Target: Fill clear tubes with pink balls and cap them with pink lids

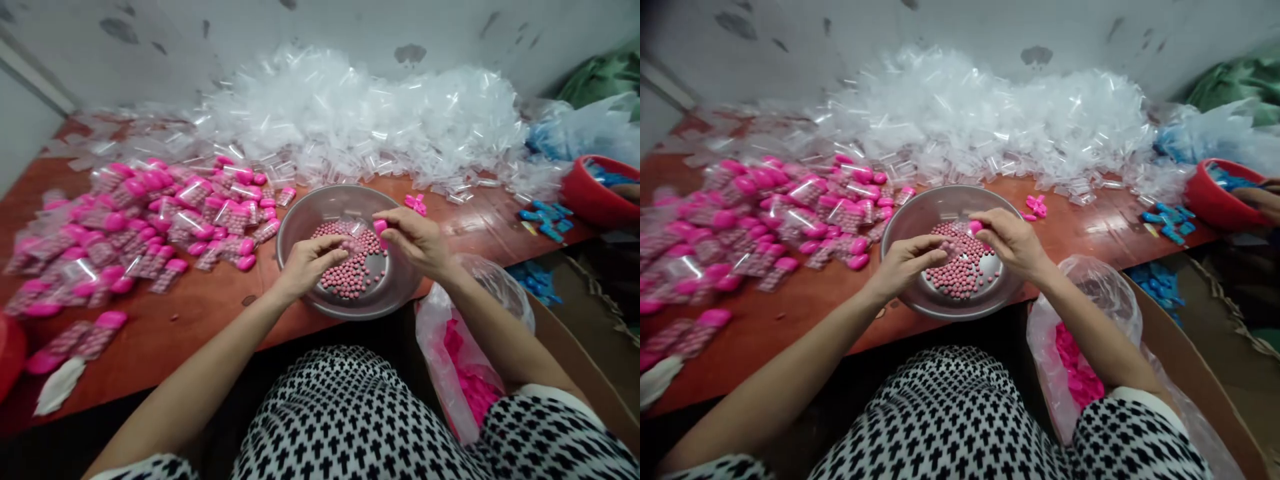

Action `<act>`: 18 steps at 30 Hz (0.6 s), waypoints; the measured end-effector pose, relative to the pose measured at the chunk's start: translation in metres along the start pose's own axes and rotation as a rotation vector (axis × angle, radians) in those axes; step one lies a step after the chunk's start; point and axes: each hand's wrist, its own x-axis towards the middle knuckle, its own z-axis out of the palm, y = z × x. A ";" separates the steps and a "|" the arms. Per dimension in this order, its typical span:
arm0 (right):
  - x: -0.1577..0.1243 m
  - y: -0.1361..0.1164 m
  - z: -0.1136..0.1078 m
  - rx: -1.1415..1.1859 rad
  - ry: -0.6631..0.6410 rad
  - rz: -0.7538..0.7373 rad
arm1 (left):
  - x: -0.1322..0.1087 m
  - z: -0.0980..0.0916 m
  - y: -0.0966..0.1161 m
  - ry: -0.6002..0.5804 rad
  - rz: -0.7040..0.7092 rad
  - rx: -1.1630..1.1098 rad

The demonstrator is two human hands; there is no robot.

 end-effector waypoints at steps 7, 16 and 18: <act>0.001 -0.023 0.035 -0.119 -0.098 -0.105 | -0.006 0.002 -0.013 0.074 0.164 0.076; -0.015 -0.026 0.050 -0.316 -0.120 -0.145 | -0.013 0.003 -0.012 0.170 0.338 0.198; -0.015 -0.025 0.053 -0.289 -0.111 -0.143 | -0.013 0.003 -0.010 0.164 0.319 0.200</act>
